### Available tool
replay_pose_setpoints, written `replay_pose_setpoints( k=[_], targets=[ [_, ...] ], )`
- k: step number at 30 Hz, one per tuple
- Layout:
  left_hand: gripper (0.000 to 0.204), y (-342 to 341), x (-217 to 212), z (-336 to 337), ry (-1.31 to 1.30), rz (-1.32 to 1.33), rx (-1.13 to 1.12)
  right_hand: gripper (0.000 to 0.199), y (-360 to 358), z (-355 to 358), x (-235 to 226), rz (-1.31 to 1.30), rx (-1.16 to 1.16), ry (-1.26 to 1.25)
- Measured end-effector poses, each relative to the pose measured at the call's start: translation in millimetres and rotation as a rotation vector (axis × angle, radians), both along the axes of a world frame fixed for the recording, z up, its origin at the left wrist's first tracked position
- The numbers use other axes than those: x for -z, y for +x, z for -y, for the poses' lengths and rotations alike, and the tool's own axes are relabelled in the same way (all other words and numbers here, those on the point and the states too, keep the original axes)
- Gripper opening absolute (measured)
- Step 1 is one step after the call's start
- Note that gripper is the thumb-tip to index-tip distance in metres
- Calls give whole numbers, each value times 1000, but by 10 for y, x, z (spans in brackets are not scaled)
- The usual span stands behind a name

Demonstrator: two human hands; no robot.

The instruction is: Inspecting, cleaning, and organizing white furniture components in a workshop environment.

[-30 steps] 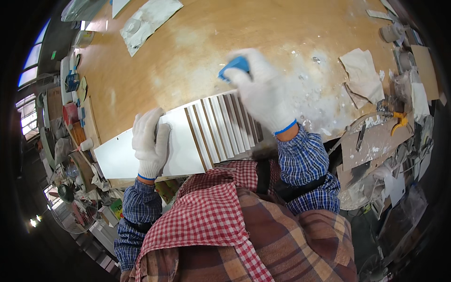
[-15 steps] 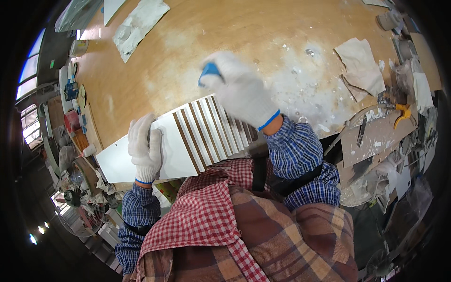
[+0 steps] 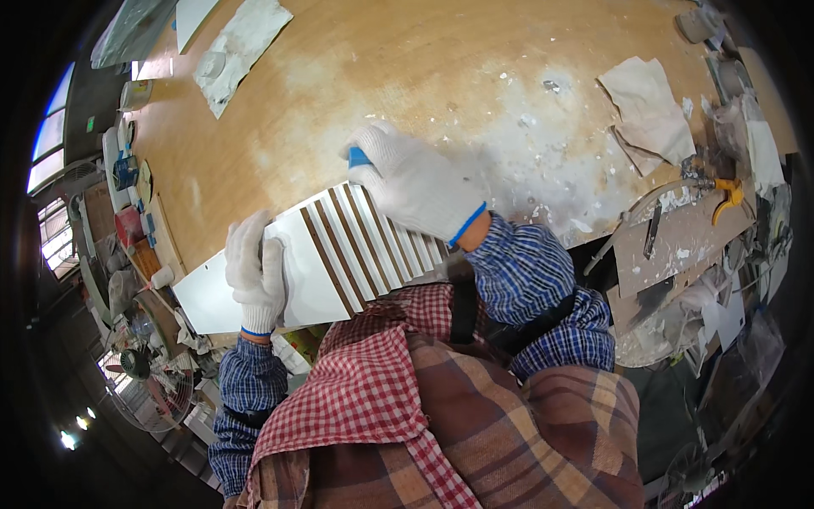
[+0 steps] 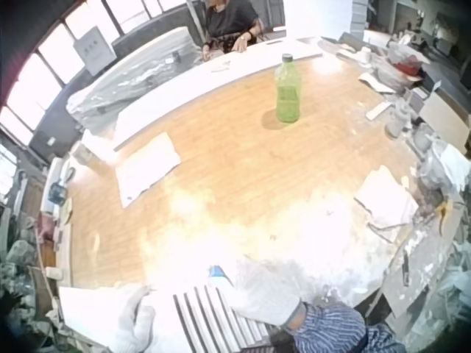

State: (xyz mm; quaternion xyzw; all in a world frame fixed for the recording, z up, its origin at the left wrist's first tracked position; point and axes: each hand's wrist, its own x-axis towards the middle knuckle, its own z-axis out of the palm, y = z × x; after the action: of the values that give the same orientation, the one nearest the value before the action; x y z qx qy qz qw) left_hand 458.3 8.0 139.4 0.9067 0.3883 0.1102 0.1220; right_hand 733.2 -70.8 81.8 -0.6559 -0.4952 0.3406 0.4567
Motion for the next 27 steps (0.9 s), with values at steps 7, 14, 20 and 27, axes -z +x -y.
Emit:
replay_pose_setpoints(
  k=[7,14,20,27],
  targets=[
    [35,-17,13,-7,-1,-10,0,27,219,45,-29,-89,92,-84],
    [35,-15,24,-6,22,10,-14,25,217,61,18,-41,209,-115],
    [36,10,-7,19,-10,-31,-17,27,482,293,182,-72,346,-109],
    [35,35,-20,21,-8,-33,-30,25,460,387,261,-81,349,-117]
  ],
)
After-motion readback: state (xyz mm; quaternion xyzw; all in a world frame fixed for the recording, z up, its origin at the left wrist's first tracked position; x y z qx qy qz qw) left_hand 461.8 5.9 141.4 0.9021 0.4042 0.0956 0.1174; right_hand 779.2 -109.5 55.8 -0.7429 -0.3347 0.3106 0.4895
